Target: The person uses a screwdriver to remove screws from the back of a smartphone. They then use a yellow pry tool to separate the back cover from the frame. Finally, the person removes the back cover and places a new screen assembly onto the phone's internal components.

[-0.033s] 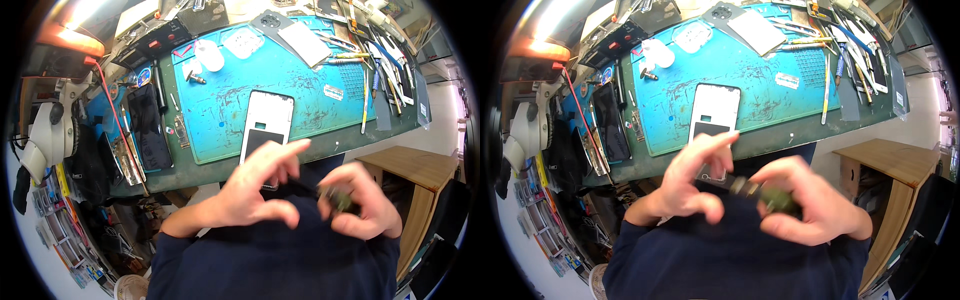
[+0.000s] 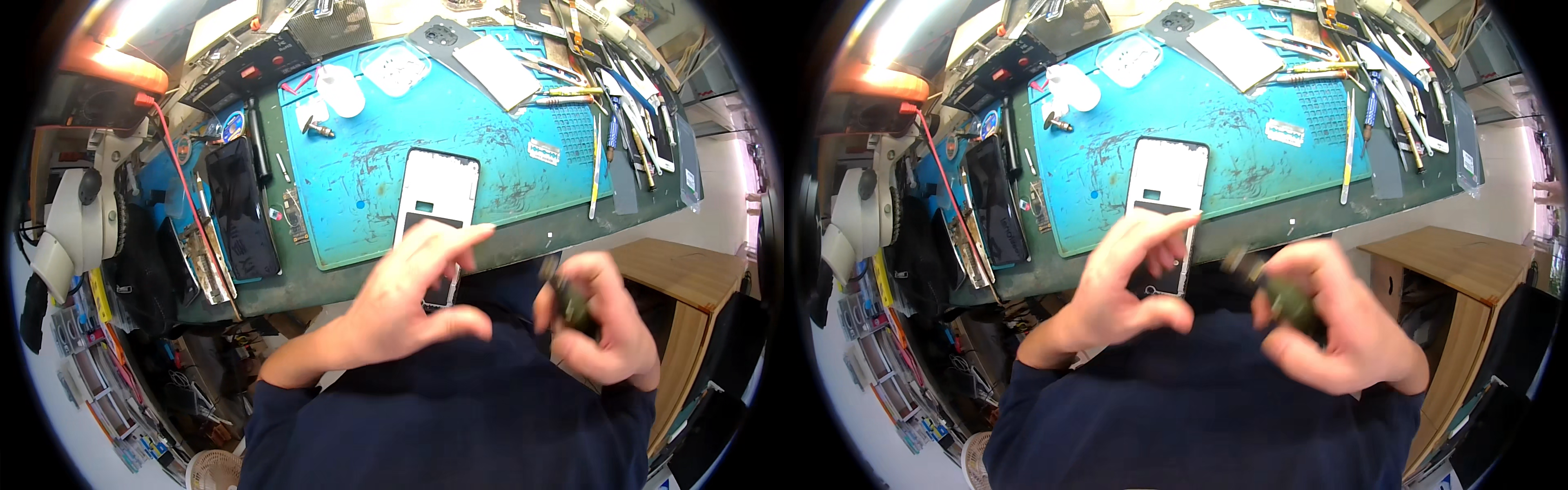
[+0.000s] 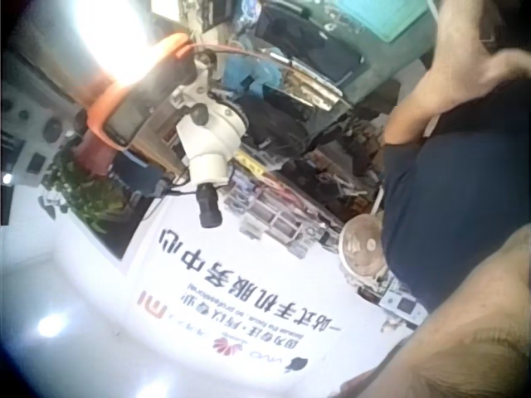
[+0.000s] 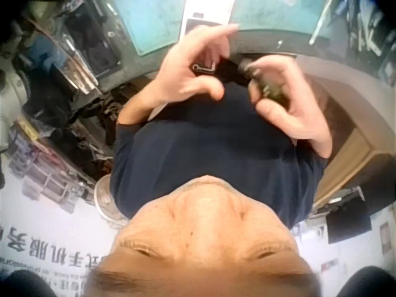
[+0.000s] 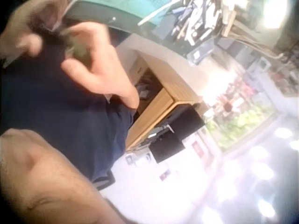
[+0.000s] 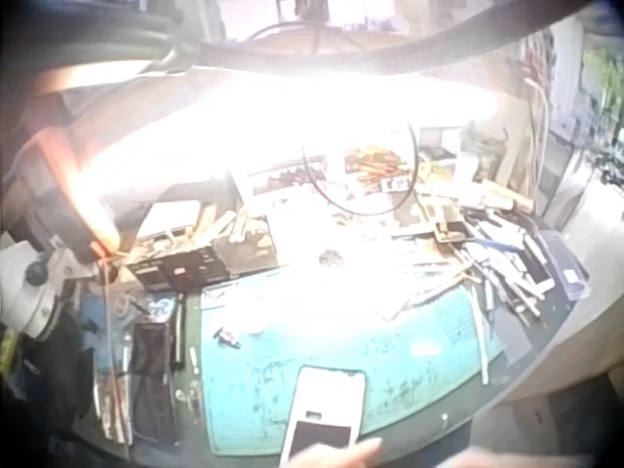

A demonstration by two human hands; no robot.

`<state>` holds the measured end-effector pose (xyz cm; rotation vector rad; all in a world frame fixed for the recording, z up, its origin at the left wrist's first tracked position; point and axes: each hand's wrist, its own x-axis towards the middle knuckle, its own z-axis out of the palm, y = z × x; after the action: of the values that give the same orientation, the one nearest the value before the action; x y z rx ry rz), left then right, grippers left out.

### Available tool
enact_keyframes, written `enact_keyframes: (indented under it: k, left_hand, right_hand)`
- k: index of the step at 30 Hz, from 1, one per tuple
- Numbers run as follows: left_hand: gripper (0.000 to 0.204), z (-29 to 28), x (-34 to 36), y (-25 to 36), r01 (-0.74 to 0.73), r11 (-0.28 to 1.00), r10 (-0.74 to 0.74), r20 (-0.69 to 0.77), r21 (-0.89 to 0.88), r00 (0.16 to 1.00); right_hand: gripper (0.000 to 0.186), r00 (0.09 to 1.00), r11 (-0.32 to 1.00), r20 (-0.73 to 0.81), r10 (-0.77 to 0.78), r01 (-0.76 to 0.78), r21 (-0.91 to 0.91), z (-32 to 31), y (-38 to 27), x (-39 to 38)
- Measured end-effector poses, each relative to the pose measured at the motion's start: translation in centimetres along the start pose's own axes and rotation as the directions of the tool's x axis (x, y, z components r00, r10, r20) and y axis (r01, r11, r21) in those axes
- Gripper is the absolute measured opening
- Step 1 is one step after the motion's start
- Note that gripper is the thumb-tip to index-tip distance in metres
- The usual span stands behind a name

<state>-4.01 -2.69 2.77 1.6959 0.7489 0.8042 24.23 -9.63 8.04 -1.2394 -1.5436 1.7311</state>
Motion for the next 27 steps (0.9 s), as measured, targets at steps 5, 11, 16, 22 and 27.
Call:
enact_keyframes:
  k: [5, 11, 16, 22, 27]
  left_hand:
    - [0.055, 0.0, 1.4, -2.1, -0.193, 0.836, 0.246, -0.036, 0.513, 0.969]
    - [0.079, 2.1, 2.9, -2.2, -0.157, 0.785, 0.145, 0.068, 0.6, 0.987]
    - [0.08, 2.2, 3.5, -2.8, -0.16, 0.737, 0.134, 0.09, 0.656, 0.987]
    - [0.079, 2.3, 3.6, -3.1, -0.142, 0.727, 0.139, 0.058, 0.672, 0.989]
    - [0.077, 2.6, 3.6, -3.4, -0.153, 0.696, 0.169, 0.046, 0.702, 0.984]
  right_hand:
    - [0.061, 0.889, 0.602, -0.278, -0.364, -0.004, -0.798, -1.7, -0.1, 1.9]
    - [0.066, 0.94, 0.431, -0.182, -0.289, -0.042, -0.902, -2.3, -0.5, 3.0]
    - [0.067, 0.962, 0.442, -0.14, -0.233, -0.024, -0.897, -2.7, -1.2, 3.5]
    - [0.067, 0.962, 0.417, -0.123, -0.243, -0.011, -0.909, -3.2, -0.9, 4.0]
    - [0.067, 0.966, 0.401, -0.108, -0.236, -0.005, -0.916, -3.5, -1.0, 4.0]
